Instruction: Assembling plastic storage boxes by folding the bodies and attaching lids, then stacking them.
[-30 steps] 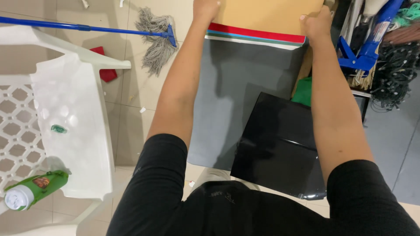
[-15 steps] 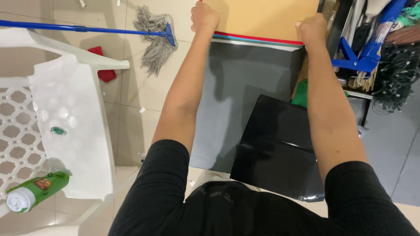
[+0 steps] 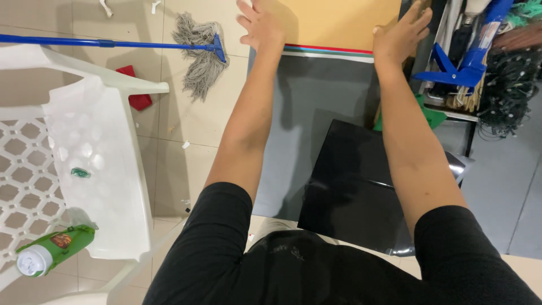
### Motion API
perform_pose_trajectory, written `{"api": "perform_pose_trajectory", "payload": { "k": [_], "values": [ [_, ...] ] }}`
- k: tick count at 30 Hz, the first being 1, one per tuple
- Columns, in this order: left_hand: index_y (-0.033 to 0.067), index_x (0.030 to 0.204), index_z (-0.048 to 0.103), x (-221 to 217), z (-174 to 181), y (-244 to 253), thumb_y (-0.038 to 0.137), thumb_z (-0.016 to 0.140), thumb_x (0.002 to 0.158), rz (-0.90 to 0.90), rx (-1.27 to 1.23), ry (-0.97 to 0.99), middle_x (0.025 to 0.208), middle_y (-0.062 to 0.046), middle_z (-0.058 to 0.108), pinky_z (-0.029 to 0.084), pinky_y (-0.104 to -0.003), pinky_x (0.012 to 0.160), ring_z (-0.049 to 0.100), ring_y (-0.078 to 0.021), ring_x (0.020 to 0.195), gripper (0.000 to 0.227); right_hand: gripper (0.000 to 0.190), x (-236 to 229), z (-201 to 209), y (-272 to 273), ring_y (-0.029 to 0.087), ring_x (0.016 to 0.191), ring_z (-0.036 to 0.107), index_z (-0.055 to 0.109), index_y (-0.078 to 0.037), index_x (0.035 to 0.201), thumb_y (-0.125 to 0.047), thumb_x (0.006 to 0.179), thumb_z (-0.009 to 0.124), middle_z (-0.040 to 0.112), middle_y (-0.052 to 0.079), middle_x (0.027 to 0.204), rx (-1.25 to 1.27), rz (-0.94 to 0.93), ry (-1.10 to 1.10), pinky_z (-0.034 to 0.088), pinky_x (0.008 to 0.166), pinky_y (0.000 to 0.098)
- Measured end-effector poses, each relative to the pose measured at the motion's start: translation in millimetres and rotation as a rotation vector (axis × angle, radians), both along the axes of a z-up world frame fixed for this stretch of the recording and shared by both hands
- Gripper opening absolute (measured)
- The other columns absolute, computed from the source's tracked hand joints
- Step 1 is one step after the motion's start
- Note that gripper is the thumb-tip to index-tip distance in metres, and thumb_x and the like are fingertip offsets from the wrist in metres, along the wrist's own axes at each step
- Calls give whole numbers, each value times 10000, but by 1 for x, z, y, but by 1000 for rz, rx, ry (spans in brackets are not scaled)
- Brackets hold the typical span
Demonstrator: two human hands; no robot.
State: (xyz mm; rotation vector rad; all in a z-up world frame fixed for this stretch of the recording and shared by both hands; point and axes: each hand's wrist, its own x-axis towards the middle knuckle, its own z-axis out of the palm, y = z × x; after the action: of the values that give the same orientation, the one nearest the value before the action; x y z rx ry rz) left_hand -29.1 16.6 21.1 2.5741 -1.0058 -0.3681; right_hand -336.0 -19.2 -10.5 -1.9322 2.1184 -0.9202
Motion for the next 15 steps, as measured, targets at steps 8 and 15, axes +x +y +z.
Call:
{"api": "perform_pose_trajectory", "payload": {
  "k": [8, 15],
  "values": [
    [142, 1610, 207, -62, -3, 78, 541, 555, 1013, -407, -341, -330, 1684, -157, 76, 135, -773, 1205, 28, -415, 1558, 797, 980, 24, 29, 96, 512, 1583, 126, 163, 28, 1663, -443, 1012, 726, 59, 267, 1731, -86, 329, 269, 127, 1259, 657],
    [178, 1638, 184, -123, 13, 161, 585, 539, 1003, -632, -246, -286, 1703, -120, 15, 94, -746, 1211, 8, -391, 1581, 834, 876, 26, 31, 184, 482, 1567, 138, 339, 52, 1604, -523, 1029, 666, 158, 278, 1703, -36, 459, 185, 121, 1187, 745]
  ]
}}
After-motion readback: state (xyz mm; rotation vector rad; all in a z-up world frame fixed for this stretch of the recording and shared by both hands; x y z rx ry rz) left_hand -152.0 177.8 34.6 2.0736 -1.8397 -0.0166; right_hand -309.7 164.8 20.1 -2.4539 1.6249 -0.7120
